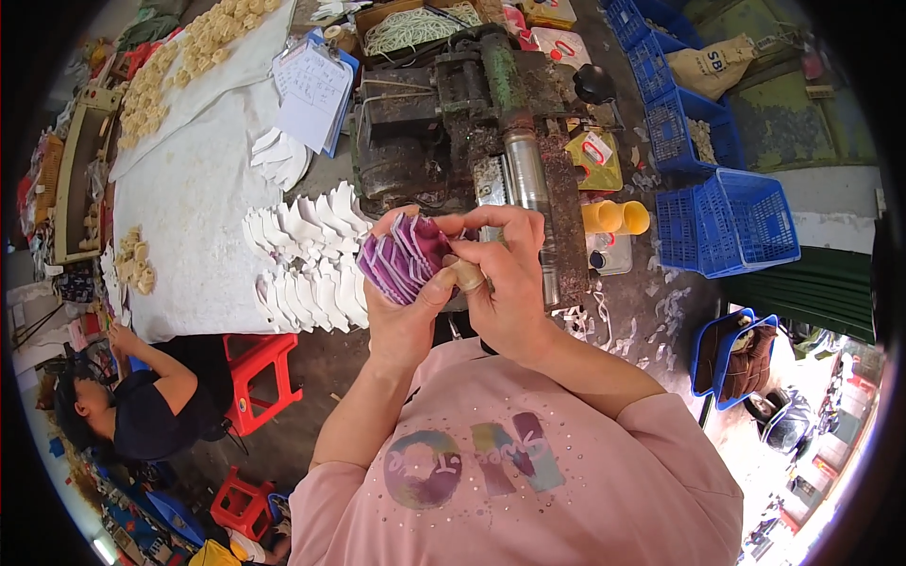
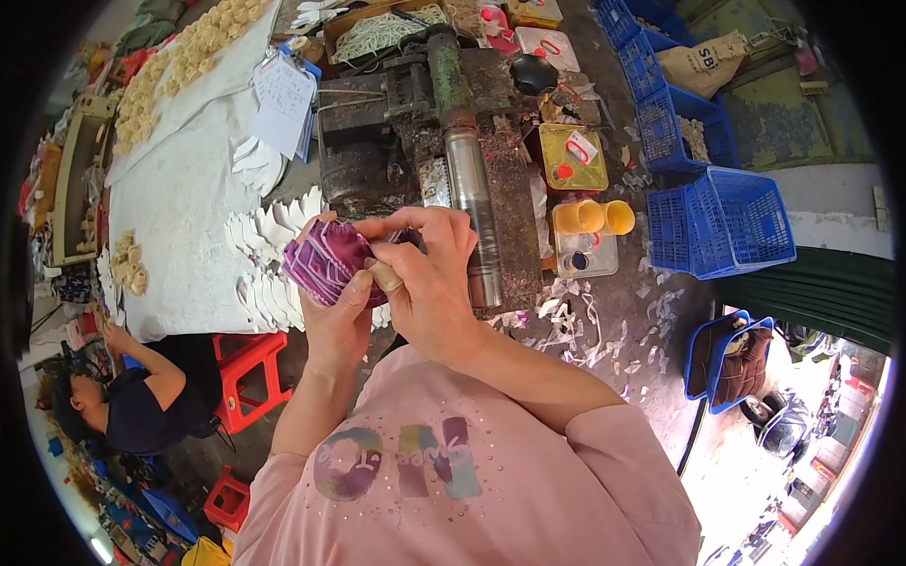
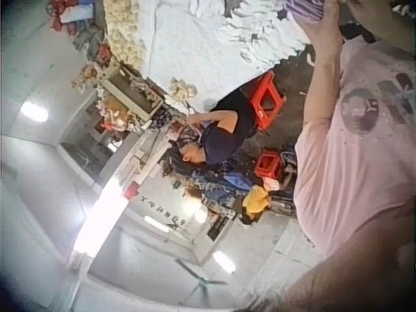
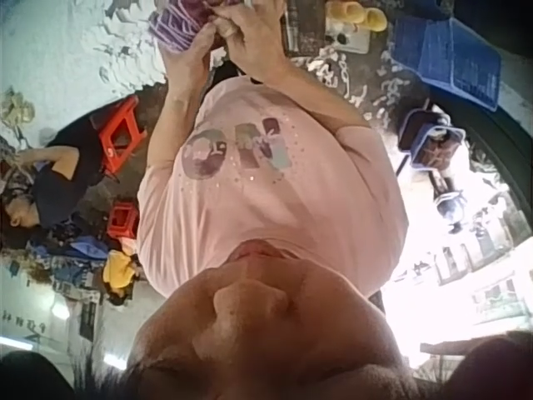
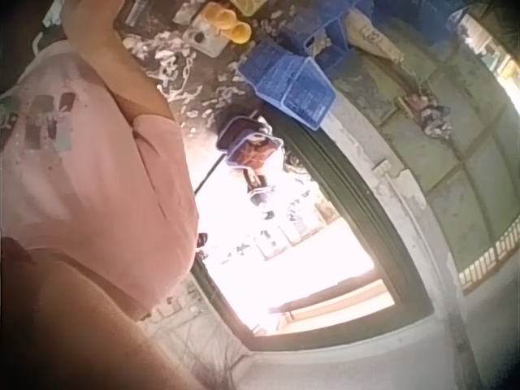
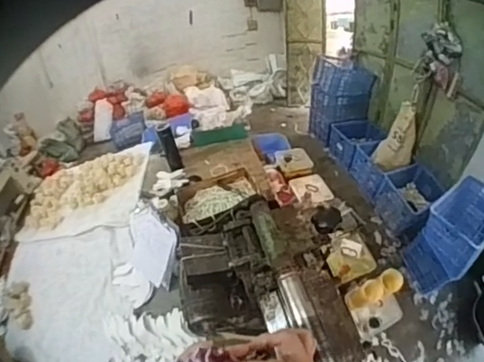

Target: The recorder is using a machine to apply glue or adhesive to shoe upper components and then stack them.

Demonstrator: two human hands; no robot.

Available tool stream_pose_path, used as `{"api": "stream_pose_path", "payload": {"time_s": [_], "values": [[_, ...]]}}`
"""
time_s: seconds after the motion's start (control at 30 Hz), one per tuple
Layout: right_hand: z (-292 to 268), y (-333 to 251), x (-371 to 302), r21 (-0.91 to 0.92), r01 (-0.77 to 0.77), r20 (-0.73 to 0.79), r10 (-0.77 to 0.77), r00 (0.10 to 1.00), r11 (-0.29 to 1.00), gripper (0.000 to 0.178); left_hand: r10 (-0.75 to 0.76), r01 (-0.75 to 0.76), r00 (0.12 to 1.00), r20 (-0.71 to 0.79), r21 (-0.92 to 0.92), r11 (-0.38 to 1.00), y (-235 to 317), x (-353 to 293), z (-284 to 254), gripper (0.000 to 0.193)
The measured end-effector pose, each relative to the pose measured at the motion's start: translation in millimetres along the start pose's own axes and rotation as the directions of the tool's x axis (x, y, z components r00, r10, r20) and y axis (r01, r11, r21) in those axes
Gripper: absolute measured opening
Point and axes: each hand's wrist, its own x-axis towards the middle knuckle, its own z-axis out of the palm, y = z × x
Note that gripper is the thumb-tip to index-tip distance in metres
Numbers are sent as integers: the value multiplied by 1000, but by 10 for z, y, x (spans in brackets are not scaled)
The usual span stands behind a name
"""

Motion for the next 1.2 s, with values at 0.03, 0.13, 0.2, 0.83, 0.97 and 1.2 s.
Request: {"api": "stream_pose_path", "payload": {"time_s": [0.03,0.13,0.2,0.83,0.97,1.2], "values": [[-9,5,4,-3,0,-5,0,1000,1000,15,-14,13,999,-35,-3,1000,8,3,38,66],[-53,5,16,98,-87,-18,89,996,991,13,-44,43,996,-81,-12,999,17,16,87,64],[-150,29,29,356,-214,94,192,977,910,12,-60,58,985,-160,-14,998,6,45,80,63],[-919,906,166,-250,-322,246,381,891,913,18,-363,-79,908,208,938,338,-110,228,64,61],[-978,847,144,-170,-540,205,565,799,824,22,-144,-93,975,172,895,437,41,118,-306,58],[-956,974,3,-5,-610,173,601,780,792,22,127,-14,992,15,1000,-14,192,-330,-1727,62]]}}
